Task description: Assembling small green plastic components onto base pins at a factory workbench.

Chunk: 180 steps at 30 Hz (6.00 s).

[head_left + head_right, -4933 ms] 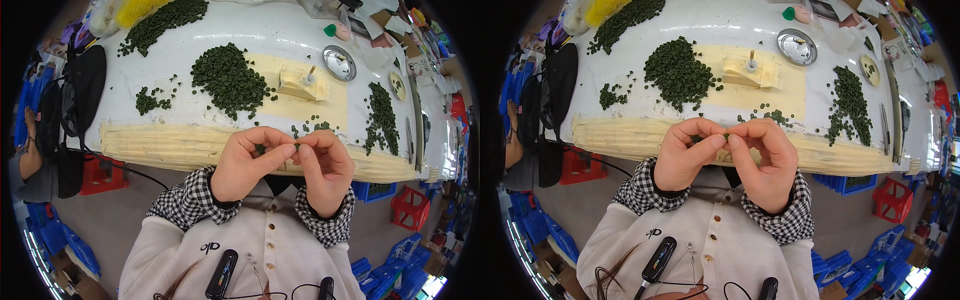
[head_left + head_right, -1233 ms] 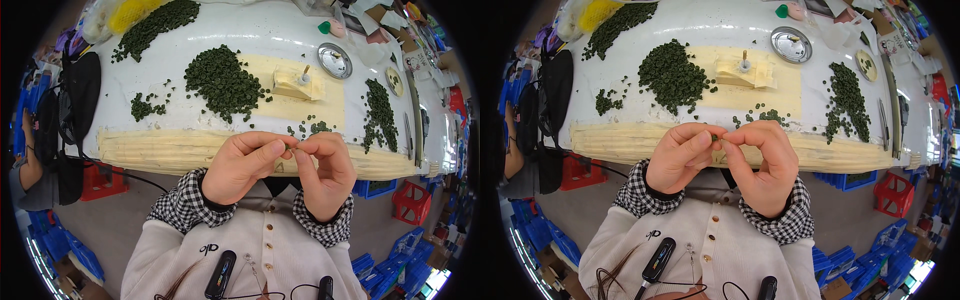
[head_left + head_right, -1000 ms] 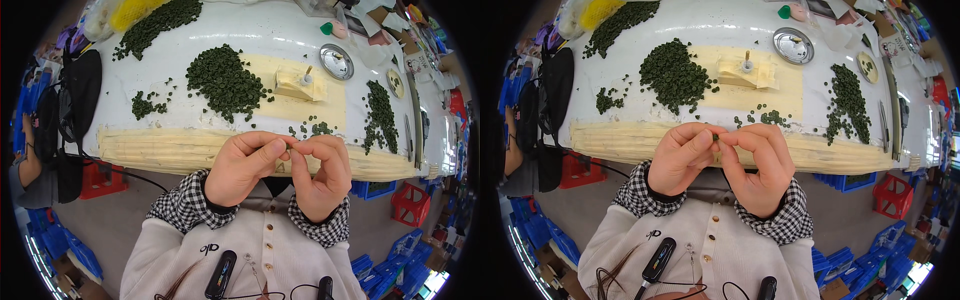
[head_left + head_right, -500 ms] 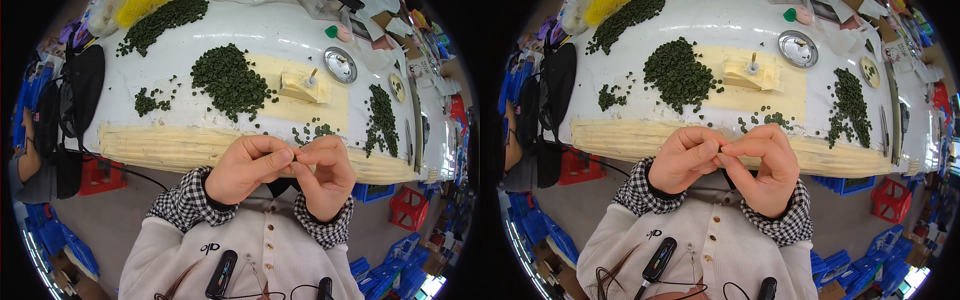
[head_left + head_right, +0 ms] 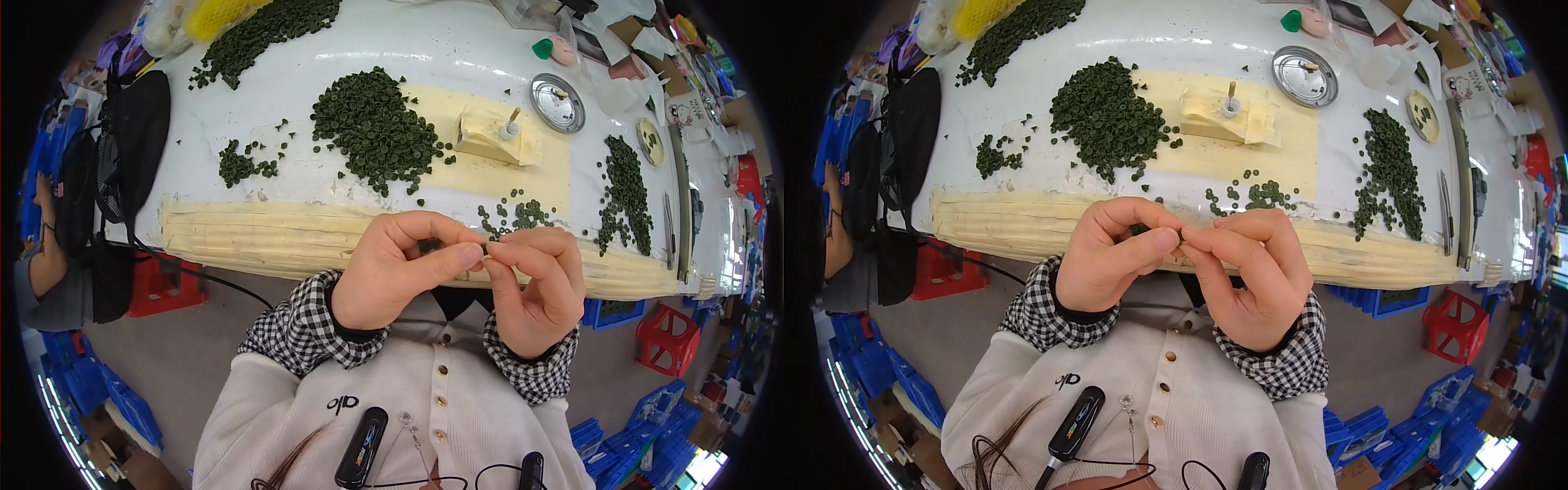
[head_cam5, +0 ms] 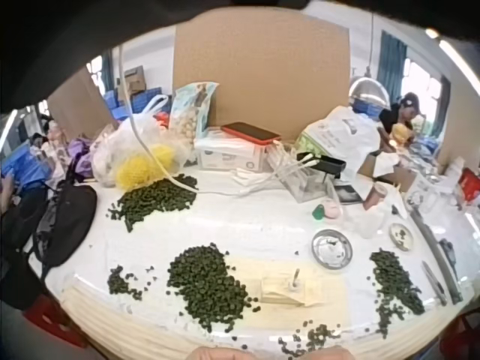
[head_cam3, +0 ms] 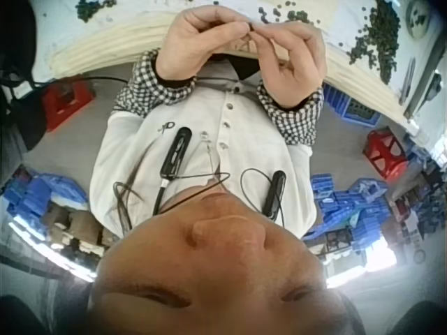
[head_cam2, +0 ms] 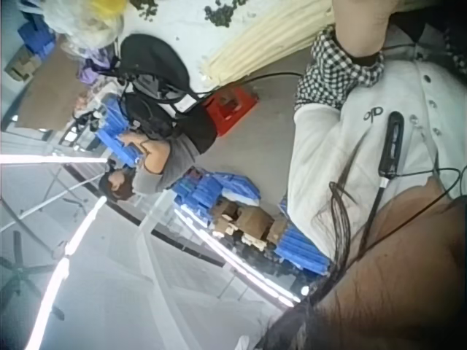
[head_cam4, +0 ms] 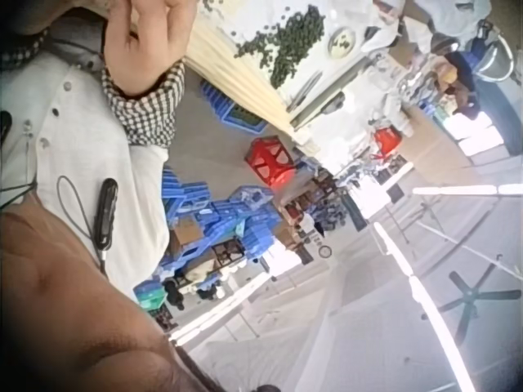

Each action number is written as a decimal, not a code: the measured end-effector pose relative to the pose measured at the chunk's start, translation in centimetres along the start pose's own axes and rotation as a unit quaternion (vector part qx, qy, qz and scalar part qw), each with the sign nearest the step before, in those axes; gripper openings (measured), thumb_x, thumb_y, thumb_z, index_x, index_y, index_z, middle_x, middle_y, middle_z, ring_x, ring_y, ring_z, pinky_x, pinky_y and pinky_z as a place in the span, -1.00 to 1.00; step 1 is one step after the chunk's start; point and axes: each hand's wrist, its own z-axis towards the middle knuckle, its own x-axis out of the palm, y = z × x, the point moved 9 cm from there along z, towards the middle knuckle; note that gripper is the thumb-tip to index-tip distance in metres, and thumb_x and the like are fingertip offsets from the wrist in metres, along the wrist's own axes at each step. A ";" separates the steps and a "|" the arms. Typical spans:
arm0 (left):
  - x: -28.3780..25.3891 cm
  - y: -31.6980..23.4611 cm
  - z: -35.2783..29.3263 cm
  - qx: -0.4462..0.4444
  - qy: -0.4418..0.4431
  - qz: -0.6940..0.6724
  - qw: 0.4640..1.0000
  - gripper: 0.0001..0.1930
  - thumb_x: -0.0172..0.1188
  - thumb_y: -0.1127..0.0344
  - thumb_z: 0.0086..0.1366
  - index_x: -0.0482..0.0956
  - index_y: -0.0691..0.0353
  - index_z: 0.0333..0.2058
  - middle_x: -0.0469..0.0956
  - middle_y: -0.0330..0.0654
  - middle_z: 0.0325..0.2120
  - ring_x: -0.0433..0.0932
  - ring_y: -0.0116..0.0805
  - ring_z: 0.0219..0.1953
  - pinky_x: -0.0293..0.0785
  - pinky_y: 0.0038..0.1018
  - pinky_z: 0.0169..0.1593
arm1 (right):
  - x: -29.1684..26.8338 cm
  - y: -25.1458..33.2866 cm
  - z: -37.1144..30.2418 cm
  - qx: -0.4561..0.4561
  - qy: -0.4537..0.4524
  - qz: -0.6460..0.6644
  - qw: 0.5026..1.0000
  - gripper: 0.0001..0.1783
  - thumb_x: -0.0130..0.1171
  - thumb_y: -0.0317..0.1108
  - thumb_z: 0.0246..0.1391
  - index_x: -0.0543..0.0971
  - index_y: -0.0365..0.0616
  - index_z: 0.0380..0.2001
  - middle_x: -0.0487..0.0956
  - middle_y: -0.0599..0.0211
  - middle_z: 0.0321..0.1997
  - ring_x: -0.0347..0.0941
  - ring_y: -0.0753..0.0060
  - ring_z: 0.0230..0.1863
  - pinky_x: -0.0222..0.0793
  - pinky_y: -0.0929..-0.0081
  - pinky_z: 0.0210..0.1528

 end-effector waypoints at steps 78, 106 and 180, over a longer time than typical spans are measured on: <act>0.0 1.0 1.0 -0.054 0.017 -0.176 0.983 -0.70 -0.15 0.41 0.33 0.34 0.31 0.01 0.54 -0.14 -0.26 0.13 -0.69 -0.62 0.12 -0.75 -0.54 | -1.3 -3.2 -0.7 0.147 0.002 0.027 0.989 -0.82 0.16 -0.70 -0.19 0.56 -0.29 -0.43 0.56 0.24 -0.46 0.49 0.44 -0.43 0.36 0.63 -0.33; -0.3 0.0 0.7 -0.017 -0.010 -0.082 0.996 -0.74 -0.05 0.41 0.30 0.43 0.35 -0.07 0.56 -0.18 -0.35 0.04 -0.73 -0.70 0.03 -0.76 -0.63 | -0.2 -3.8 -1.3 0.212 0.026 0.175 0.961 -0.84 0.17 -0.67 -0.16 0.46 -0.30 -0.43 0.45 0.32 -0.40 0.36 0.53 -0.35 0.27 0.64 -0.24; 0.2 -0.1 0.6 0.000 0.030 0.068 0.997 -0.87 0.16 0.41 0.18 0.56 0.33 -0.31 0.54 -0.34 -0.48 0.33 -0.75 -0.51 0.26 -0.80 -0.44 | -0.2 0.5 0.5 -0.035 0.041 0.005 0.999 -0.74 0.32 -0.63 -0.32 0.56 -0.20 -0.44 0.48 0.28 -0.45 0.43 0.43 -0.48 0.35 0.61 -0.51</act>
